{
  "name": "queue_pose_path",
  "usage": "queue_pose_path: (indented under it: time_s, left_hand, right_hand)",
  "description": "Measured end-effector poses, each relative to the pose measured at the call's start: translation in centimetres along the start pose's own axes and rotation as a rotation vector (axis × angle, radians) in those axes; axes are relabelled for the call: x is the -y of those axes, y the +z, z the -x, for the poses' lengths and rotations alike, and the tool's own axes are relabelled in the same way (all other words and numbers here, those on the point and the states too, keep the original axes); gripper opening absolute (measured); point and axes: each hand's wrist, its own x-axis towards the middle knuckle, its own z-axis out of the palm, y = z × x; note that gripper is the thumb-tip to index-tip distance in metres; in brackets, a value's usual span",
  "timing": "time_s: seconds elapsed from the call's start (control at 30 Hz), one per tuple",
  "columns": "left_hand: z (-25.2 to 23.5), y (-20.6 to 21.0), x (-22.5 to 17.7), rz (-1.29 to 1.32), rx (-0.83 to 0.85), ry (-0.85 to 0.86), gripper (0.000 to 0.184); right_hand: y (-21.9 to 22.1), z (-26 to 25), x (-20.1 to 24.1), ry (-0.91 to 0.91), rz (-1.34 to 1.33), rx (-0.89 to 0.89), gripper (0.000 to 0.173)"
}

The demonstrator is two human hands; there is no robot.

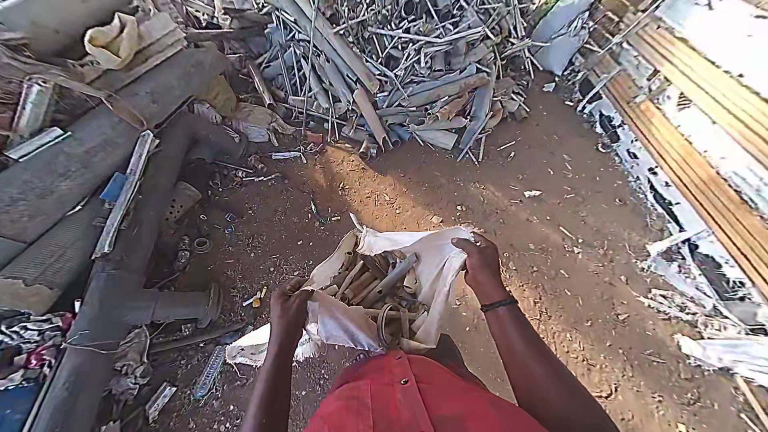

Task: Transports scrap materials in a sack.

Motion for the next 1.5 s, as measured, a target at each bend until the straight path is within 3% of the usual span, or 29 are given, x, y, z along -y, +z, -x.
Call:
queue_pose_path:
  time_s: [0.23,0.43,0.77,0.93,1.07,1.27,1.5]
  left_hand:
    - [-16.4,5.1,-3.7,0.015,-0.045,-0.026,0.014]
    - [-29.4,9.9,-9.5,0.039,-0.169,-0.037,0.015]
    - [-50.5,13.2,-16.6,0.065,-0.164,-0.022,0.016]
    - [-65.3,14.8,-18.3,0.04,-0.007,0.041,0.013]
    - [-76.7,16.5,-22.7,-0.081,0.201,0.106,0.013]
    - [-90.5,21.3,-31.3,-0.205,0.446,0.303,0.017]
    - [-102.4,31.5,-37.0,-0.359,0.709,0.387,0.022]
  right_hand:
    - [9.5,-16.3,1.7,0.002,-0.023,0.048,0.009]
    - [18.4,-31.9,6.2,0.013,-0.024,0.144,0.004]
    - [29.9,-50.3,11.9,-0.028,-0.112,0.078,0.007]
    - [35.9,-58.8,12.8,-0.059,-0.195,-0.073,0.011]
    - [39.3,-63.9,15.4,-0.086,-0.232,-0.263,0.012]
    - [38.4,-70.0,19.5,-0.09,-0.272,-0.529,0.027]
    - [38.9,-78.1,20.6,-0.136,-0.275,-0.701,0.043]
